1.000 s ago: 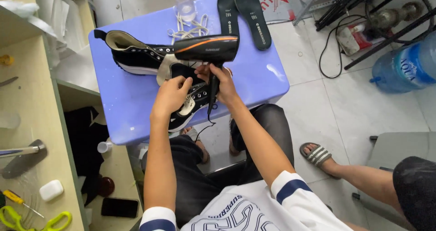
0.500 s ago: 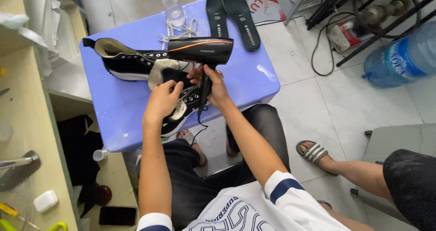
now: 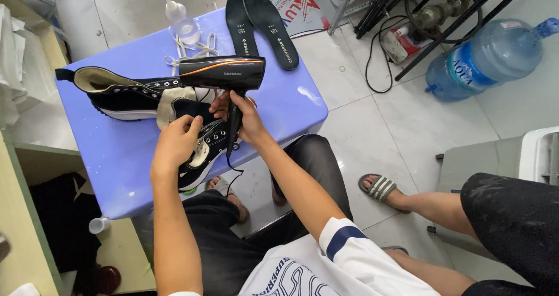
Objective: The person uses a hairdryer to dry a black high-top sneaker placed on a blue table. They hold the shoe with one hand and direct the airflow from the hairdryer onto the shoe's exterior and interior, rotating the shoe to cover different areas.
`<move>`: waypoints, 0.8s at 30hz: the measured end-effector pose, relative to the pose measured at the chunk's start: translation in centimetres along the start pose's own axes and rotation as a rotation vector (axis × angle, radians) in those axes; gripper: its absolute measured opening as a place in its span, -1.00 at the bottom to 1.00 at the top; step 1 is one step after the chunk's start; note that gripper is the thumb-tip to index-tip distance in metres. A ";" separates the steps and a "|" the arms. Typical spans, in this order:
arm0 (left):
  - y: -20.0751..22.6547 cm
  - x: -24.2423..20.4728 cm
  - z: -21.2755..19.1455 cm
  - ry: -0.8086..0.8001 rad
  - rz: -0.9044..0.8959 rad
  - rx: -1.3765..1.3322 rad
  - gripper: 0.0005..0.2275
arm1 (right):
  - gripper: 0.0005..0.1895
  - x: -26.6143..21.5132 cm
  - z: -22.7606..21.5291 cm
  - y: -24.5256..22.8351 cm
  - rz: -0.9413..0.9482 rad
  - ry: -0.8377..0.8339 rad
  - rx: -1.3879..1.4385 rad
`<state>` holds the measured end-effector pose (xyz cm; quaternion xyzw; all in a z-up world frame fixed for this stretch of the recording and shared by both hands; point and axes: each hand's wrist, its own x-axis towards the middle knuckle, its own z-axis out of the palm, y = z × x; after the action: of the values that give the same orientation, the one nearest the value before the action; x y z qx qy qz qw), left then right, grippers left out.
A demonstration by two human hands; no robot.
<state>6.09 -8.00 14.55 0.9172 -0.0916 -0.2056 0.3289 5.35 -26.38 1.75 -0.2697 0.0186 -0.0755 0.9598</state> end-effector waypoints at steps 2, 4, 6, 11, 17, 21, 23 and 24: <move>-0.3 0.2 0.2 0.001 0.000 0.009 -0.60 | -0.67 0.0 -0.1 0.0 0.000 0.001 -0.001; -0.2 0.1 0.1 0.002 0.001 0.020 -0.60 | -0.68 0.0 -0.2 0.2 -0.001 0.003 -0.001; 0.2 -0.2 -0.1 -0.010 0.009 -0.005 -0.59 | -0.68 0.0 -0.4 0.4 -0.010 0.003 -0.006; 0.1 -0.1 -0.1 -0.010 0.000 -0.006 -0.60 | -0.67 -0.1 -0.1 0.2 -0.020 -0.001 0.013; -0.2 0.0 0.0 -0.006 0.001 -0.013 -0.61 | -0.68 -0.2 0.1 0.1 -0.006 0.024 0.001; 0.1 -0.3 -0.2 -0.009 0.004 -0.018 -0.61 | -0.67 -0.2 0.2 -0.3 0.032 0.050 -0.058; -0.1 0.0 0.0 -0.002 0.003 -0.015 -0.61 | -0.66 0.0 0.0 -0.1 0.029 0.051 -0.067; -0.2 0.1 0.0 0.002 0.002 -0.012 -0.62 | -0.66 0.1 -0.2 0.0 0.025 0.055 -0.077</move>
<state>6.16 -7.89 14.37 0.9153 -0.0909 -0.2050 0.3346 5.40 -26.50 1.60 -0.3039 0.0511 -0.0702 0.9487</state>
